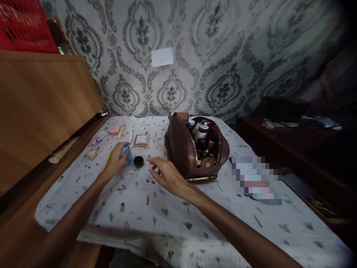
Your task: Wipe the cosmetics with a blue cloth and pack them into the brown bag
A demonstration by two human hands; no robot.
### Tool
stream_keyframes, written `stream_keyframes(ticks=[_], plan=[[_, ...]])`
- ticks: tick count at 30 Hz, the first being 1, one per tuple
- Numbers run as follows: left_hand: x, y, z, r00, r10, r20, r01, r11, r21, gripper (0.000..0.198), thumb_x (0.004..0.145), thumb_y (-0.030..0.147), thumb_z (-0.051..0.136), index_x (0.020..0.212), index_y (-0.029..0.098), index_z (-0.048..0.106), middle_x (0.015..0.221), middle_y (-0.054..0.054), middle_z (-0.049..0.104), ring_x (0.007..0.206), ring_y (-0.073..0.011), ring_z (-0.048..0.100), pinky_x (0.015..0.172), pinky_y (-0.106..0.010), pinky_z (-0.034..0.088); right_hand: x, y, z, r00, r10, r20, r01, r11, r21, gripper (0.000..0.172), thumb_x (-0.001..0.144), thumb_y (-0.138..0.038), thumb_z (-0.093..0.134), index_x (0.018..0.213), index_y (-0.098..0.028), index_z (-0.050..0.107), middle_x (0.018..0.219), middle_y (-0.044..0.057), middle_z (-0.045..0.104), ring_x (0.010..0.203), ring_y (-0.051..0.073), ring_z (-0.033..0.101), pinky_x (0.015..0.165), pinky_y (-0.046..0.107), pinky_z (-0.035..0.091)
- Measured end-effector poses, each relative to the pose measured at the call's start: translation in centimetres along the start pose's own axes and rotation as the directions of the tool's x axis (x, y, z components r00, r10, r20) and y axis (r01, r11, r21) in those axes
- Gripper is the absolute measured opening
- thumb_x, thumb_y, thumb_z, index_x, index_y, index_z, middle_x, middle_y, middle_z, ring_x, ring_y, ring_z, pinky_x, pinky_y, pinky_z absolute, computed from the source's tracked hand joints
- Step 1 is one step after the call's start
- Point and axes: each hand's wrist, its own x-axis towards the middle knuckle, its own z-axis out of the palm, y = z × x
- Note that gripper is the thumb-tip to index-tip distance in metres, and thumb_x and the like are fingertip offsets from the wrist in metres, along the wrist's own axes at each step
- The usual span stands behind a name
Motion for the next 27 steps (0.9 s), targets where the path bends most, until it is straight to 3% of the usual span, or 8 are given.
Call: stream_keyframes(ticks=[4, 7, 14, 20, 23, 27], plan=[[-2.3, 2.0, 2.9, 0.974, 0.113, 0.197, -0.135, 0.986, 0.098, 0.033, 0.102, 0.036, 0.040, 0.126, 0.020, 0.057, 0.122, -0.012, 0.062, 0.117, -0.0270, 0.057, 0.102, -0.045, 0.049, 3.1, 2.2, 4.1, 0.984, 0.176, 0.013, -0.177, 0.984, 0.019, 0.051, 0.082, -0.014, 0.063, 0.133, -0.013, 0.054, 0.118, 0.014, 0.065, 0.092, 0.020, 0.064, 0.087, 0.039, 0.054], [-3.0, 2.4, 3.9, 0.961, 0.123, 0.247, -0.158, 0.979, 0.129, 0.032, 0.101, 0.034, 0.042, 0.126, 0.022, 0.058, 0.121, -0.014, 0.061, 0.115, -0.0311, 0.057, 0.097, -0.049, 0.052, 4.6, 3.3, 6.0, 0.976, 0.219, 0.016, -0.219, 0.975, 0.023, 0.056, 0.079, -0.012, 0.061, 0.134, -0.013, 0.052, 0.119, 0.015, 0.064, 0.100, 0.023, 0.063, 0.096, 0.043, 0.051], [-2.6, 2.0, 3.5, 0.964, 0.070, 0.258, -0.105, 0.987, 0.125, 0.029, 0.102, 0.039, 0.038, 0.119, 0.026, 0.059, 0.107, -0.011, 0.059, 0.103, -0.0302, 0.060, 0.089, -0.045, 0.056, 3.4, 5.4, 8.7, 0.978, 0.182, -0.101, -0.163, 0.972, 0.168, 0.073, 0.076, -0.015, 0.062, 0.145, -0.017, 0.039, 0.119, 0.012, 0.064, 0.105, 0.024, 0.062, 0.098, 0.044, 0.051], [-2.2, 2.9, 3.0, 0.952, 0.071, 0.299, -0.109, 0.987, 0.115, 0.020, 0.103, 0.032, 0.040, 0.107, 0.027, 0.059, 0.105, -0.005, 0.068, 0.101, -0.0222, 0.066, 0.091, -0.034, 0.055, 2.7, 6.0, 9.1, 0.971, 0.191, -0.147, -0.160, 0.967, 0.197, 0.071, 0.079, -0.018, 0.063, 0.146, -0.019, 0.039, 0.123, 0.013, 0.064, 0.109, 0.025, 0.062, 0.098, 0.046, 0.052], [-1.0, 3.0, 2.3, 0.947, 0.035, 0.319, -0.092, 0.981, 0.168, 0.025, 0.104, 0.035, 0.038, 0.097, 0.025, 0.060, 0.100, -0.005, 0.070, 0.098, -0.0212, 0.067, 0.089, -0.033, 0.055, 2.8, 5.7, 9.0, 0.980, 0.135, -0.147, -0.114, 0.984, 0.138, 0.063, 0.079, -0.016, 0.065, 0.139, -0.020, 0.047, 0.125, 0.013, 0.064, 0.115, 0.028, 0.060, 0.102, 0.048, 0.049], [3.8, 1.3, 0.9, 0.953, -0.103, 0.285, 0.002, 0.943, 0.333, 0.032, 0.105, 0.036, 0.035, 0.109, 0.021, 0.063, 0.114, -0.009, 0.067, 0.112, -0.0241, 0.063, 0.098, -0.038, 0.052, 2.8, 5.3, 8.7, 0.987, 0.088, -0.134, -0.083, 0.995, 0.049, 0.045, 0.079, -0.014, 0.066, 0.123, -0.018, 0.058, 0.120, 0.012, 0.066, 0.114, 0.030, 0.059, 0.103, 0.048, 0.046]])
